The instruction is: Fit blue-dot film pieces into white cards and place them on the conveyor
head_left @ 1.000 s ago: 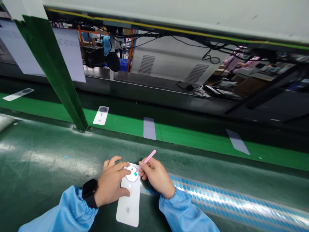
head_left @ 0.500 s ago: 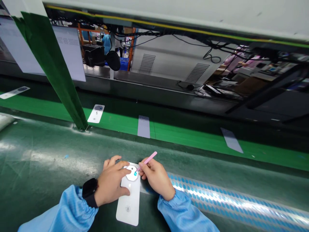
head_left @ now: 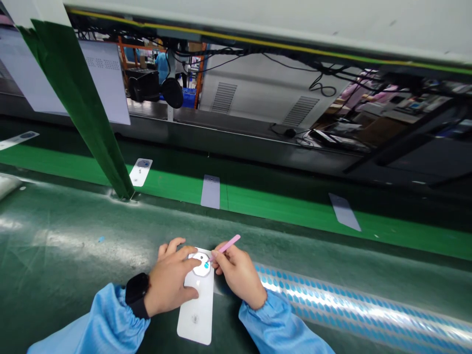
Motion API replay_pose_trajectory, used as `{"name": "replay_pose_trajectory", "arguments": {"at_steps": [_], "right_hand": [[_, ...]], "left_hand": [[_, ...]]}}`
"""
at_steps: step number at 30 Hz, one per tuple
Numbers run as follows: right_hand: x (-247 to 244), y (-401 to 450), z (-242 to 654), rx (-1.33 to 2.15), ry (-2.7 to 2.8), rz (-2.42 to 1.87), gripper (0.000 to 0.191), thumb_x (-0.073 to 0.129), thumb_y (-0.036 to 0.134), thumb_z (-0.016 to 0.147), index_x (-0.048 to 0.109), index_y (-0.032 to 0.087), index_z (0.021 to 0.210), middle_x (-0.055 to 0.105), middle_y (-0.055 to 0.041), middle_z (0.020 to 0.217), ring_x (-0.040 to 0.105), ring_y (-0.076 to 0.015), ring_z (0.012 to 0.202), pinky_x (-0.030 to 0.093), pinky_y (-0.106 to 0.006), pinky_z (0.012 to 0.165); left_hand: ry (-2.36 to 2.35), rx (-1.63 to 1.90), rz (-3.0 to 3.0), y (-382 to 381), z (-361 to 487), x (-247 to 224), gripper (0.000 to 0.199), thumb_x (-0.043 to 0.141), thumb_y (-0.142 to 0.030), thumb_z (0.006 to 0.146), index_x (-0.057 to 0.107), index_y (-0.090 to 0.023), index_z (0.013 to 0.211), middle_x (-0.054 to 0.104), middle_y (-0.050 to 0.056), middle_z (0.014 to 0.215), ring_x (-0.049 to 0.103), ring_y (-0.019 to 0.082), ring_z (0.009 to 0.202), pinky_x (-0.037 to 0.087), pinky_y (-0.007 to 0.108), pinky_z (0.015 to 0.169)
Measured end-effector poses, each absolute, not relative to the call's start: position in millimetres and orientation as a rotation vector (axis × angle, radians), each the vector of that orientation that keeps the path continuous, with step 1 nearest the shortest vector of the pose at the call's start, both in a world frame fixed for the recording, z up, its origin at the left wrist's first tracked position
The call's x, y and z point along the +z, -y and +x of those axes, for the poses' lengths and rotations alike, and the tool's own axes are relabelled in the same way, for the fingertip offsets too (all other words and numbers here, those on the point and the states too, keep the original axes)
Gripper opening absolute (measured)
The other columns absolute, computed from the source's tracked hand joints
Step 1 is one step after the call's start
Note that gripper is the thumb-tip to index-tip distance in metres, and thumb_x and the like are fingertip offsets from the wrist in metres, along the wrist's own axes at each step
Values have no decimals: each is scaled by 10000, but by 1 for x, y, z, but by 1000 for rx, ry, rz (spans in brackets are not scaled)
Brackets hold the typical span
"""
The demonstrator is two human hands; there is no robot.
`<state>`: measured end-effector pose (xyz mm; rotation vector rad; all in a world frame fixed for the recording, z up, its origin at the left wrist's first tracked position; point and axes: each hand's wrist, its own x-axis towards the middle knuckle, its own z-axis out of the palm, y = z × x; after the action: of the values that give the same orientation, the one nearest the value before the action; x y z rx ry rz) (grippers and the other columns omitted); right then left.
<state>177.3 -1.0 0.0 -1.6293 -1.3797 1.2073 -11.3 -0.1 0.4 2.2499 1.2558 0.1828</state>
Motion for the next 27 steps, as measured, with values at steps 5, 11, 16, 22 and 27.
{"name": "replay_pose_trajectory", "arguments": {"at_steps": [5,11,16,22,27], "right_hand": [[1,5,178,1151,1473,-1599,231,509,432,798,562,223,715,636,-22,612,609,-167,524,498,-274,518],[-4,6,179,1064,1594,-1581,212,484,382,843,552,230,712,625,-23,635,604,-174,551,475,-288,563],[-1,11,184,966,1594,-1552,186,492,358,856,552,228,738,638,-42,687,603,-182,574,477,-294,572],[10,29,190,516,1897,-1340,217,394,119,834,586,210,792,604,-64,823,606,-176,766,498,-280,692],[1,38,180,511,2281,-1577,328,436,61,793,663,215,972,612,-52,862,631,-174,749,521,-280,692]], "left_hand": [[-1238,187,2314,4,-11,0,428,709,-307,657,623,-371,1071,502,-3,1308,268,378,1274,259,546,977],[-1242,178,2370,8,-6,3,461,677,-297,638,606,-371,1087,499,8,1285,314,372,1197,310,504,884],[-1254,167,2381,8,-1,7,474,662,-290,625,595,-364,1087,519,15,1239,361,339,1139,323,475,837],[-1253,185,2346,8,-1,7,468,674,-296,620,596,-354,1078,520,9,1251,369,322,1147,309,469,853],[-1268,204,2328,5,-3,5,446,701,-302,643,590,-356,1071,533,-17,1253,370,308,1164,301,464,865]]}}
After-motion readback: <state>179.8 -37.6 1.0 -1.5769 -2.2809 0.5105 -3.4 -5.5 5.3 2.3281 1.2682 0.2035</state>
